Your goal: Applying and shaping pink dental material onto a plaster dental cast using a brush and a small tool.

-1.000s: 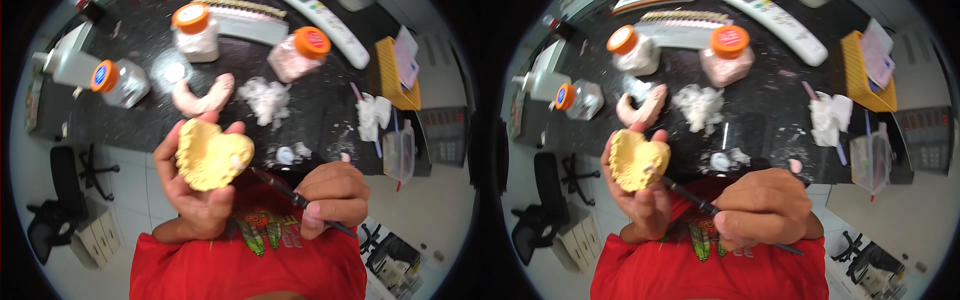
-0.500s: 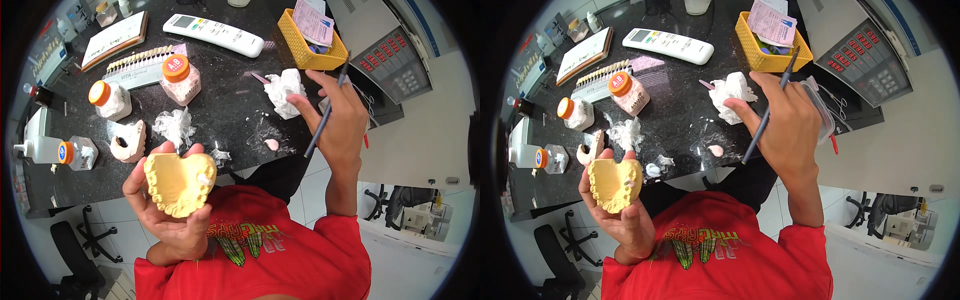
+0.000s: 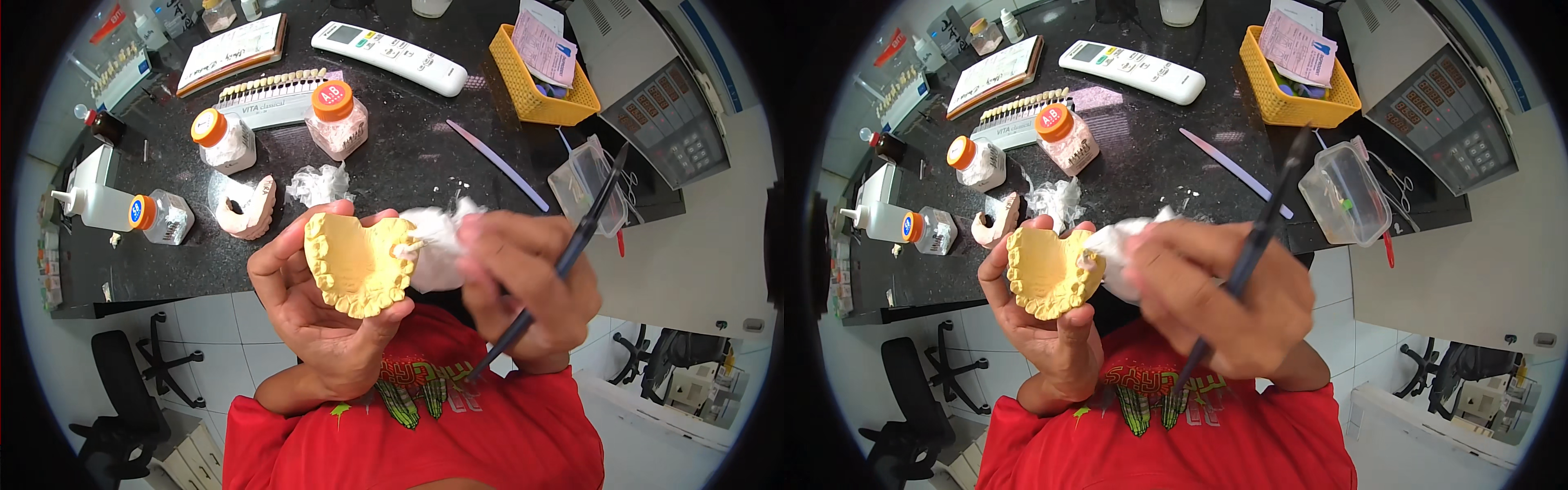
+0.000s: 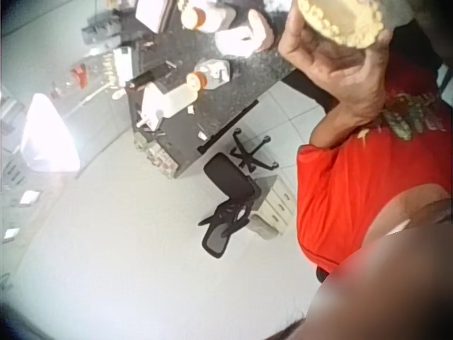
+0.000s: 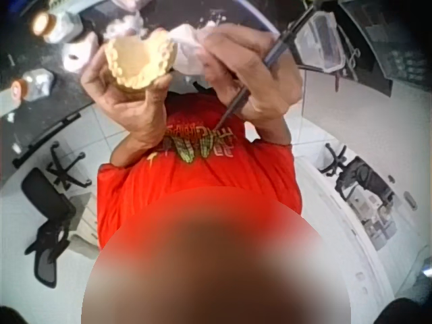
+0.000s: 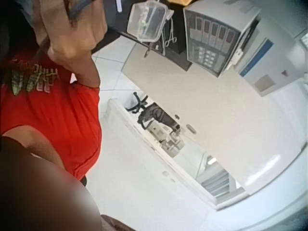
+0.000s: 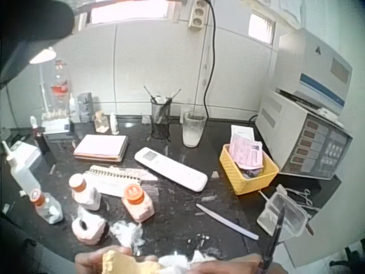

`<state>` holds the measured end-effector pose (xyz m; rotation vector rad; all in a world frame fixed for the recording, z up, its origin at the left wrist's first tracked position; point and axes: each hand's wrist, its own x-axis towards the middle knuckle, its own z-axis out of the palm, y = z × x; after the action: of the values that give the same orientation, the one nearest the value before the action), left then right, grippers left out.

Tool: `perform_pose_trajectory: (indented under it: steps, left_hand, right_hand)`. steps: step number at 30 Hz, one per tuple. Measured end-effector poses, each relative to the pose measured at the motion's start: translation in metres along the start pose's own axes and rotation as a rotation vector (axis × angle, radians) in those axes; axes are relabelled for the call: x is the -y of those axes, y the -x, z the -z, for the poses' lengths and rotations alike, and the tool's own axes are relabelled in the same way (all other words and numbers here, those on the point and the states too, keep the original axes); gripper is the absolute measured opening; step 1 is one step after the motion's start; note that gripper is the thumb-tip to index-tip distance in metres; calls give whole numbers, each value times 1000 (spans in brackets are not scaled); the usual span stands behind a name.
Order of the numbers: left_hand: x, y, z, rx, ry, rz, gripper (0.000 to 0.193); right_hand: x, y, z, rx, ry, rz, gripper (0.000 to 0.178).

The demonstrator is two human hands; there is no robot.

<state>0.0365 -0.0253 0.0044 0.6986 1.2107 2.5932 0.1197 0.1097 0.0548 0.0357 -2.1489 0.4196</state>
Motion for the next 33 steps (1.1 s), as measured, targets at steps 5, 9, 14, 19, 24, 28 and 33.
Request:
perform_pose_trajectory:
  steps: [5,9,14,19,24,28,33]
  left_hand:
    - [2,1,1,30,-10,2,84]
    - [4,0,3,67,-16,-38,84]
    - [4,1,2,78,-16,-53,84]
    - [3,0,3,108,-54,-51,85]
    - [5,0,5,117,-156,-86,84]
    - [8,-5,8,225,-160,-196,84]
    - [10,-8,10,248,-190,-206,81]
  right_hand:
    - [6,7,-11,-28,-102,-25,30]
    - [4,9,-14,-26,-107,-1,29]
    - [5,12,-14,17,-99,-13,29]
    - [5,12,-14,12,-91,-17,28]
    - [-2,19,-15,-171,-328,-215,19]
    - [-23,5,4,-229,-206,-393,11]
    - [-54,-21,5,-398,-54,-298,11]
